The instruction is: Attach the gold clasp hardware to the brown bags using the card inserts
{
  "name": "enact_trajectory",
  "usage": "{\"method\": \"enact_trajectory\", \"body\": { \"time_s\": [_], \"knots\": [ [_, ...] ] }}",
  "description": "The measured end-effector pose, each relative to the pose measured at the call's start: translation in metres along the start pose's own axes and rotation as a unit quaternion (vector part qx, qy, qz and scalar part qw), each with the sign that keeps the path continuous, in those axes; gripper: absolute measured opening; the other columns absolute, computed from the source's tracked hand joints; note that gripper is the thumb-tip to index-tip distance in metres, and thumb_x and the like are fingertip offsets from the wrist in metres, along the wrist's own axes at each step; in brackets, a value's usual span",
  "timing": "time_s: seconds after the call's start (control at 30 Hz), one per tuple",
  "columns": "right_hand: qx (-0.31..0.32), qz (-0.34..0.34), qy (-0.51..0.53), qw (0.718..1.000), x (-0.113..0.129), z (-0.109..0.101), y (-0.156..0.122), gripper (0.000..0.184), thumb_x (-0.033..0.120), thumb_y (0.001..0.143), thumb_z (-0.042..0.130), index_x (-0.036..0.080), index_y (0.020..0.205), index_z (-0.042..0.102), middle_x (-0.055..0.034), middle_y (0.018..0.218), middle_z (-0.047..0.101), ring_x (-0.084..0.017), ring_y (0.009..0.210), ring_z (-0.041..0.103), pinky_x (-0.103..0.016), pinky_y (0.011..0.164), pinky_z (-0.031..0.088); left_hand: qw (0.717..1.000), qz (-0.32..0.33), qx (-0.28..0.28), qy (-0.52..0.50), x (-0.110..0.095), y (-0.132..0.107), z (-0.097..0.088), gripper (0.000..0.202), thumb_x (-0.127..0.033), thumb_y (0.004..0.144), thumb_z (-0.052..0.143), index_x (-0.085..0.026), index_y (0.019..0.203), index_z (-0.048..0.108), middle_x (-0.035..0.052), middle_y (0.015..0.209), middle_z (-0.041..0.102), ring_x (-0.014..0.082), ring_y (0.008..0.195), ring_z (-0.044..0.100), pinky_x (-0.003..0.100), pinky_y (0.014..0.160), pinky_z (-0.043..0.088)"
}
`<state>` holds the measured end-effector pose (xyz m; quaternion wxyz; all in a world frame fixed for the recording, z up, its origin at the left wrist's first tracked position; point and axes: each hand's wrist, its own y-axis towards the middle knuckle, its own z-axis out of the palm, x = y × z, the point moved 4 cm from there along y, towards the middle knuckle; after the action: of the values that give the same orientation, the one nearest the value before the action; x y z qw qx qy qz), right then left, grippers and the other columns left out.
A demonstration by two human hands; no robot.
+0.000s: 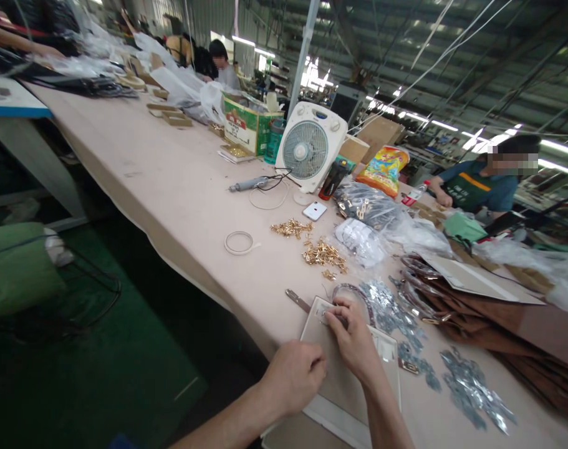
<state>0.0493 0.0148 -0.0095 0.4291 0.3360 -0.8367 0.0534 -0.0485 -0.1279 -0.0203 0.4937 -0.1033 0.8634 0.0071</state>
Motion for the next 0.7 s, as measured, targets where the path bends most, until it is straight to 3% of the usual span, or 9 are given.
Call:
{"method": "enact_trajectory", "body": {
  "time_s": [0.53, 0.63, 0.7],
  "knots": [
    [-0.008, -0.027, -0.058, 0.998, -0.0001, 0.0085, 0.0009, 0.023, 0.042, 0.097, 0.062, 0.022, 0.093, 0.073, -0.0127, 0.123, 0.062, -0.032, 0.121, 0.058, -0.049, 0.110, 0.043, 1.000, -0.009, -0.001, -0.007, -0.0020, 0.0002, -0.0021, 0.025, -0.023, 0.091, 0.052, -0.020, 0.076, 0.072, 0.0018, 0.069, 0.070, 0.0165, 0.065, 0.063, 0.026, 0.059, 0.033],
    [-0.002, -0.039, -0.075, 0.996, -0.0022, 0.0098, 0.0005, 0.023, 0.042, 0.095, 0.064, 0.022, 0.105, 0.071, -0.0126, 0.125, 0.064, -0.032, 0.121, 0.058, -0.050, 0.110, 0.043, 1.000, -0.009, -0.004, -0.012, -0.0019, 0.0008, -0.0019, 0.024, -0.022, 0.091, 0.052, -0.019, 0.075, 0.070, 0.0010, 0.069, 0.069, 0.0159, 0.065, 0.061, 0.026, 0.059, 0.033],
    [-0.007, -0.041, -0.084, 0.996, -0.0033, 0.0097, 0.0008, 0.035, 0.044, 0.095, 0.066, 0.022, 0.121, 0.067, -0.0136, 0.128, 0.064, -0.032, 0.122, 0.058, -0.051, 0.110, 0.044, 1.000, -0.007, -0.005, -0.015, -0.0023, 0.0017, -0.0018, 0.024, -0.022, 0.091, 0.052, -0.019, 0.075, 0.070, 0.0009, 0.070, 0.069, 0.0159, 0.066, 0.062, 0.026, 0.060, 0.034]
  ]
}}
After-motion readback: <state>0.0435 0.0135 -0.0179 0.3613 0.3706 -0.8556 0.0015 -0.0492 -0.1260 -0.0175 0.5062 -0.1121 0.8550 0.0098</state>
